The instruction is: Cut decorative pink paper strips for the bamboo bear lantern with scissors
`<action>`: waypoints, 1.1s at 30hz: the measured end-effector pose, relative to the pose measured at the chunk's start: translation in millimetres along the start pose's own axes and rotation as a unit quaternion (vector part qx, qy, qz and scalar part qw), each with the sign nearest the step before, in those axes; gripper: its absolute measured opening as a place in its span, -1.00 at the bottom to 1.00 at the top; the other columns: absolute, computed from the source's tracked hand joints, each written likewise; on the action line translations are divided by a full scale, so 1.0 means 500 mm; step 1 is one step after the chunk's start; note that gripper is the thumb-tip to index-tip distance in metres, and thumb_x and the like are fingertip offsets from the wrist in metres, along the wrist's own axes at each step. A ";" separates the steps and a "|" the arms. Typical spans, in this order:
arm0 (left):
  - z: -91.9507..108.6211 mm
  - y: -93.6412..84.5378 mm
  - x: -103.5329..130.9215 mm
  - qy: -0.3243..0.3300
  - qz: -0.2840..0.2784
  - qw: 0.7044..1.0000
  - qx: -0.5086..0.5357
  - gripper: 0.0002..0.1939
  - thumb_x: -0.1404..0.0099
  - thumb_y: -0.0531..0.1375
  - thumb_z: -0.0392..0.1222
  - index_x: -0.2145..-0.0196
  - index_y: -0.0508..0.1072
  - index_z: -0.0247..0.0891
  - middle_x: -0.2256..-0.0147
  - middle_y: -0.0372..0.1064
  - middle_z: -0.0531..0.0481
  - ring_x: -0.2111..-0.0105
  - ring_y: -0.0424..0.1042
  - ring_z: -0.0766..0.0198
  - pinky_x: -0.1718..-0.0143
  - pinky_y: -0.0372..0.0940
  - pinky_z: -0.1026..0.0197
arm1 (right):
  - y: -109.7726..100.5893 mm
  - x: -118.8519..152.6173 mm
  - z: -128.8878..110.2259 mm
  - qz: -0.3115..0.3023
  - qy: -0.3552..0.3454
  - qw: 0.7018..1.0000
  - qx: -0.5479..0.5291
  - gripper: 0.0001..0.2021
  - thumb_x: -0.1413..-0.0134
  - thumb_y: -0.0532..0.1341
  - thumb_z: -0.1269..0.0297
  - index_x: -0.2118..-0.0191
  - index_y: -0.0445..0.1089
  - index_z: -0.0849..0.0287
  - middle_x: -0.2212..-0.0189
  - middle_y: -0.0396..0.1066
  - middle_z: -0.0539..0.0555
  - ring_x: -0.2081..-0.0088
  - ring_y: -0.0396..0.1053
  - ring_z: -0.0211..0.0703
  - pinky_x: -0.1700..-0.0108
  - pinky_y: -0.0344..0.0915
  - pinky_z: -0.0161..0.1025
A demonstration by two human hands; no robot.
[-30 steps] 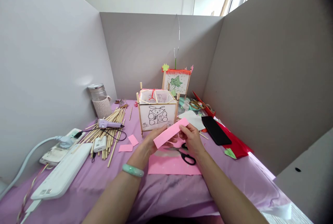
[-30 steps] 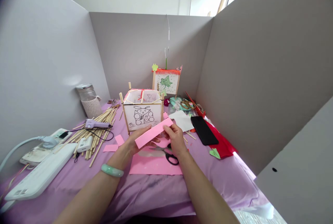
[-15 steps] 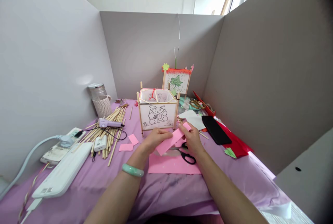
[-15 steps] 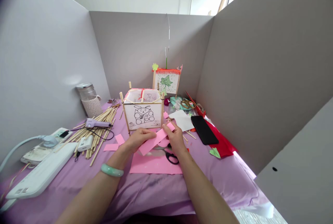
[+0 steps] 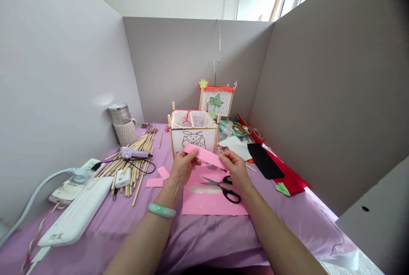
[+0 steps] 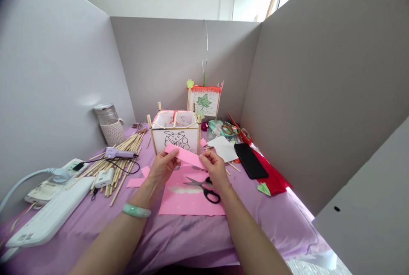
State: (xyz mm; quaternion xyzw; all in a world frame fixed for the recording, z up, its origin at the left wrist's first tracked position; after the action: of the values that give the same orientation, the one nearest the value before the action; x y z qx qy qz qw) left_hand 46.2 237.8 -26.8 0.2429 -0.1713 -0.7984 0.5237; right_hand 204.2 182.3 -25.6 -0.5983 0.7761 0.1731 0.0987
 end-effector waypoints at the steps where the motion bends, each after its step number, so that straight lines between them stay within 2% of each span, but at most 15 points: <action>1: -0.003 0.006 0.002 -0.005 -0.007 1.000 0.005 -0.71 0.02 0.36 -0.14 0.41 0.39 -0.36 0.56 0.36 0.05 0.61 0.33 0.40 0.56 0.27 0.35 | 0.007 0.002 0.001 -0.007 0.000 1.000 0.010 -0.74 0.08 0.26 0.07 0.45 0.33 0.18 0.62 0.18 -0.10 0.59 0.07 -0.36 0.56 0.02 -0.38; 5: -0.028 0.037 0.015 -0.053 -0.060 0.995 -0.062 -0.71 0.01 0.34 -0.12 0.43 0.45 -0.43 0.52 0.40 -0.07 0.53 0.38 0.32 0.51 0.28 0.31 | 0.021 0.004 -0.002 -0.017 -0.015 0.999 0.044 -0.75 0.05 0.24 0.07 0.44 0.32 0.17 0.59 0.20 -0.09 0.56 0.09 -0.34 0.52 0.05 -0.38; 9: -0.027 0.029 0.015 -0.054 -0.046 0.993 -0.089 -0.72 -0.02 0.31 -0.10 0.47 0.44 -0.43 0.59 0.38 -0.06 0.60 0.34 0.35 0.56 0.23 0.32 | 0.019 0.015 -0.030 -0.046 -0.050 0.985 0.161 -0.74 -0.04 0.16 0.06 0.44 0.33 0.17 0.57 0.25 -0.06 0.52 0.17 -0.29 0.45 0.11 -0.35; 11: -0.023 0.023 0.012 -0.048 -0.039 0.995 -0.079 -0.73 -0.03 0.31 -0.10 0.50 0.42 -0.42 0.66 0.32 -0.01 0.66 0.30 0.37 0.60 0.20 0.33 | 0.003 0.030 -0.044 -0.058 -0.048 0.963 0.258 -0.74 -0.08 0.13 0.07 0.44 0.34 0.16 0.60 0.27 -0.07 0.53 0.20 -0.27 0.45 0.10 -0.34; 14: -0.026 0.021 0.009 -0.049 -0.042 0.995 -0.081 -0.74 -0.02 0.31 -0.12 0.52 0.40 -0.40 0.69 0.28 0.03 0.71 0.24 0.41 0.64 0.14 0.35 | -0.010 0.067 -0.047 -0.130 -0.041 0.876 0.463 -0.80 -0.05 0.16 0.16 0.47 0.37 0.14 0.51 0.36 -0.03 0.46 0.25 -0.23 0.42 0.06 -0.33; 17: -0.030 0.023 0.009 -0.051 -0.049 0.993 -0.095 -0.74 -0.03 0.30 -0.12 0.52 0.40 -0.40 0.70 0.26 0.04 0.73 0.21 0.44 0.66 0.09 0.37 | -0.008 0.110 -0.027 -0.226 -0.027 0.790 0.569 -0.90 0.00 0.19 0.23 0.37 0.40 0.12 0.37 0.39 0.02 0.30 0.28 -0.16 0.33 0.08 -0.31; 19: -0.031 0.024 0.010 -0.051 -0.053 0.993 -0.096 -0.74 -0.04 0.29 -0.12 0.52 0.40 -0.40 0.70 0.27 0.04 0.73 0.21 0.45 0.66 0.08 0.37 | -0.003 0.126 -0.019 -0.250 -0.026 0.754 0.607 -0.89 -0.03 0.17 0.25 0.34 0.40 0.12 0.32 0.38 0.04 0.26 0.28 -0.15 0.29 0.10 -0.30; 21: -0.029 0.023 0.011 -0.052 -0.053 0.993 -0.091 -0.74 -0.03 0.30 -0.11 0.51 0.39 -0.39 0.69 0.27 0.04 0.74 0.21 0.45 0.67 0.07 0.37 | 0.006 0.130 -0.017 -0.254 -0.033 0.731 0.633 -0.89 -0.05 0.15 0.28 0.36 0.40 0.14 0.32 0.36 0.06 0.25 0.27 -0.14 0.27 0.10 -0.29; 23: -0.024 0.022 0.010 -0.047 -0.050 0.994 -0.081 -0.73 -0.02 0.30 -0.10 0.52 0.38 -0.38 0.68 0.27 0.05 0.74 0.20 0.44 0.68 0.08 0.36 | 0.019 0.127 -0.020 -0.255 -0.051 0.719 0.644 -0.91 -0.03 0.15 0.34 0.38 0.41 0.14 0.31 0.36 0.08 0.23 0.26 -0.13 0.25 0.10 -0.28; 27: -0.009 0.015 0.004 -0.024 -0.038 0.997 -0.059 -0.73 -0.01 0.30 -0.10 0.53 0.36 -0.37 0.66 0.28 0.06 0.74 0.19 0.44 0.69 0.11 0.34 | 0.034 0.114 -0.016 -0.266 -0.056 0.724 0.634 -0.87 0.06 0.16 0.43 0.35 0.42 0.12 0.27 0.36 0.08 0.16 0.25 -0.12 0.20 0.09 -0.29; 30: -0.006 0.014 0.002 -0.023 -0.036 0.998 -0.053 -0.73 -0.01 0.30 -0.11 0.54 0.35 -0.36 0.67 0.28 0.07 0.75 0.17 0.45 0.70 0.09 0.34 | 0.028 0.107 0.000 -0.271 -0.021 0.712 0.648 -0.89 0.07 0.15 0.41 0.38 0.42 0.15 0.33 0.36 0.10 0.23 0.28 -0.12 0.27 0.09 -0.29; 33: -0.003 0.017 0.004 -0.023 -0.038 0.998 -0.054 -0.74 -0.01 0.30 -0.11 0.54 0.35 -0.37 0.68 0.26 0.08 0.75 0.15 0.46 0.71 0.06 0.34 | 0.023 0.105 -0.005 -0.271 -0.023 0.700 0.661 -0.92 0.08 0.16 0.37 0.45 0.39 0.18 0.38 0.36 0.12 0.28 0.29 -0.10 0.33 0.07 -0.28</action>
State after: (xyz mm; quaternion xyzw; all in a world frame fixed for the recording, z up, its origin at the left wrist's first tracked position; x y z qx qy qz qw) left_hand 53.0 232.7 -24.0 0.2025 -0.1306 -0.8313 0.5008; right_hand 179.6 136.9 -40.3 -0.5596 0.4932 -0.4042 0.5293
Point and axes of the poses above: each hand's wrist, its own x-axis away from the middle knuckle, its own y-axis out of the palm, z = x × y, the point moved 10 cm from there along -x, towards the middle knuckle
